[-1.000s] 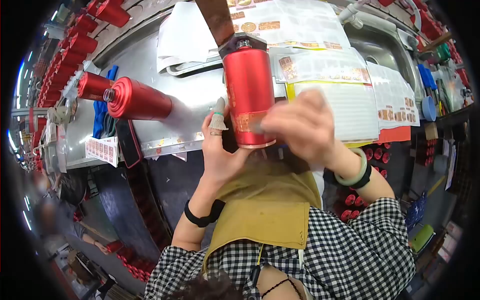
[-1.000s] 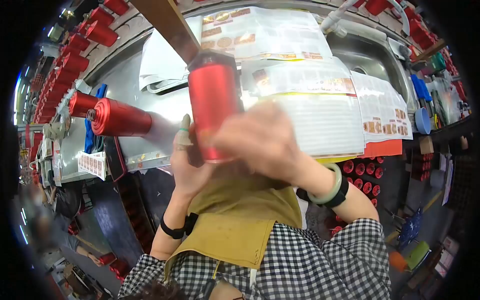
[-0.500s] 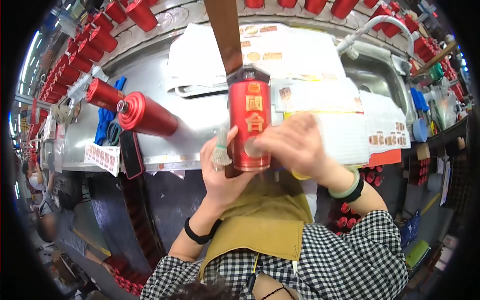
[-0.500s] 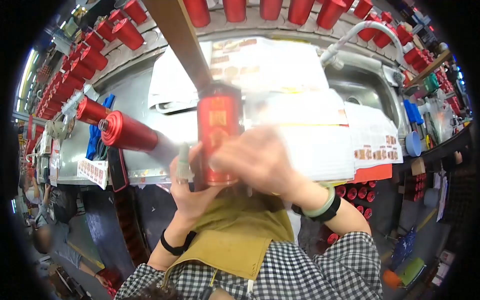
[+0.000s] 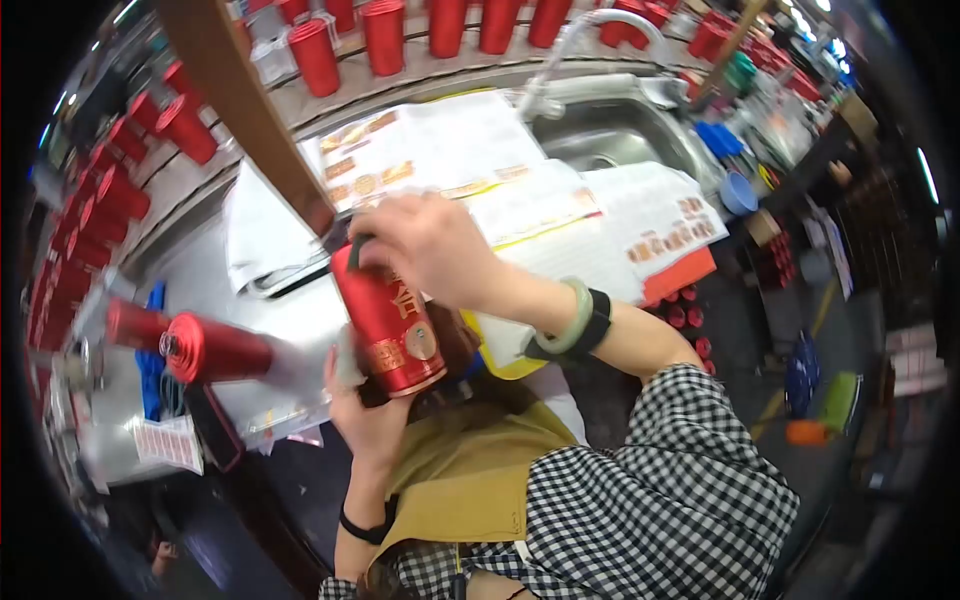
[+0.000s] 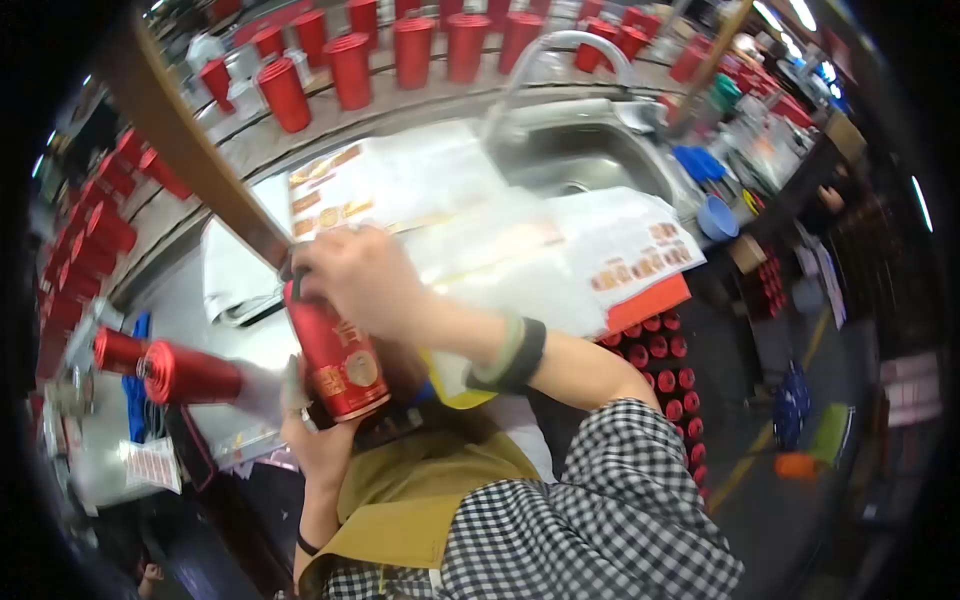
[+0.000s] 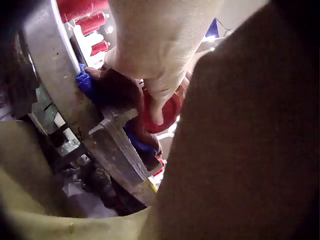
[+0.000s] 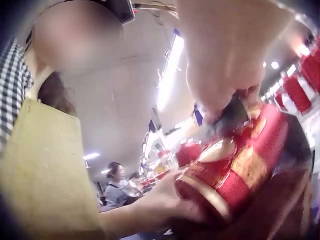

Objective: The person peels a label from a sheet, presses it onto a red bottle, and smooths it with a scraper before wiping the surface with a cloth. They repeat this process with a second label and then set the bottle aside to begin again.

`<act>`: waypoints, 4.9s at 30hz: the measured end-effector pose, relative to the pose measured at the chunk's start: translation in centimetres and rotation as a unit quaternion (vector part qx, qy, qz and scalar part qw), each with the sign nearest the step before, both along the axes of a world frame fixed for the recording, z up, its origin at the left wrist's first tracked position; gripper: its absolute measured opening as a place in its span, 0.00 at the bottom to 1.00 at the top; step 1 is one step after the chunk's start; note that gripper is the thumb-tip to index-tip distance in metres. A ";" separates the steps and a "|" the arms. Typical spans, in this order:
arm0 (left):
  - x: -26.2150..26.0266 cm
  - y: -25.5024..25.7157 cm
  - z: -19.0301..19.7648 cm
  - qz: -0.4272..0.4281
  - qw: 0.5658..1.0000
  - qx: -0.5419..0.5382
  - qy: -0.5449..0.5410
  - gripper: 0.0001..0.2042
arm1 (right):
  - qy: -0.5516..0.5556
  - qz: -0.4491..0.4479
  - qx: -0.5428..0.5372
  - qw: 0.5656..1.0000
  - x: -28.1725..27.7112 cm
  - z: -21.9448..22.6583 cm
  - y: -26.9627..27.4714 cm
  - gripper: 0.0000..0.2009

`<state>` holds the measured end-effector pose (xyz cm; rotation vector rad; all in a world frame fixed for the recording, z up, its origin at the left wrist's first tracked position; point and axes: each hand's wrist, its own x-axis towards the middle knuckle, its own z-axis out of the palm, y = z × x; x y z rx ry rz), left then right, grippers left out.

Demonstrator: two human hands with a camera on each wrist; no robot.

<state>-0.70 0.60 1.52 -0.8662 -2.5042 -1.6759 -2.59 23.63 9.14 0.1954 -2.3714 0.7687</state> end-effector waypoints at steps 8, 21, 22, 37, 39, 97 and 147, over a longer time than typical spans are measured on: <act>-0.2 1.0 2.0 -0.043 0.995 -0.026 0.091 0.56 | -0.142 -0.136 -0.376 0.905 9.2 -3.2 11.6 0.10; -0.2 1.0 2.3 -0.045 0.991 -0.044 0.120 0.51 | -0.232 -0.236 -0.115 0.937 13.6 -5.7 24.8 0.09; -0.1 0.8 2.2 -0.046 0.992 -0.045 0.106 0.51 | -0.263 -0.234 -0.212 0.912 11.5 -6.4 26.8 0.10; -1.3 0.4 2.8 -0.054 0.980 -0.116 0.156 0.51 | -0.321 -0.122 -0.553 0.759 0.5 -8.9 31.0 0.09; -1.1 0.4 2.2 -0.053 0.983 -0.103 0.143 0.50 | -0.359 -0.084 -0.342 0.864 0.4 -6.0 23.2 0.13; -1.7 -0.8 1.2 -0.051 0.997 0.023 -0.049 0.57 | -0.208 -0.299 0.145 0.920 4.1 -4.6 24.2 0.07; -6.1 3.1 4.1 0.011 0.988 0.130 -0.080 0.27 | -0.238 0.097 -0.179 0.950 -0.2 3.0 -2.0 0.11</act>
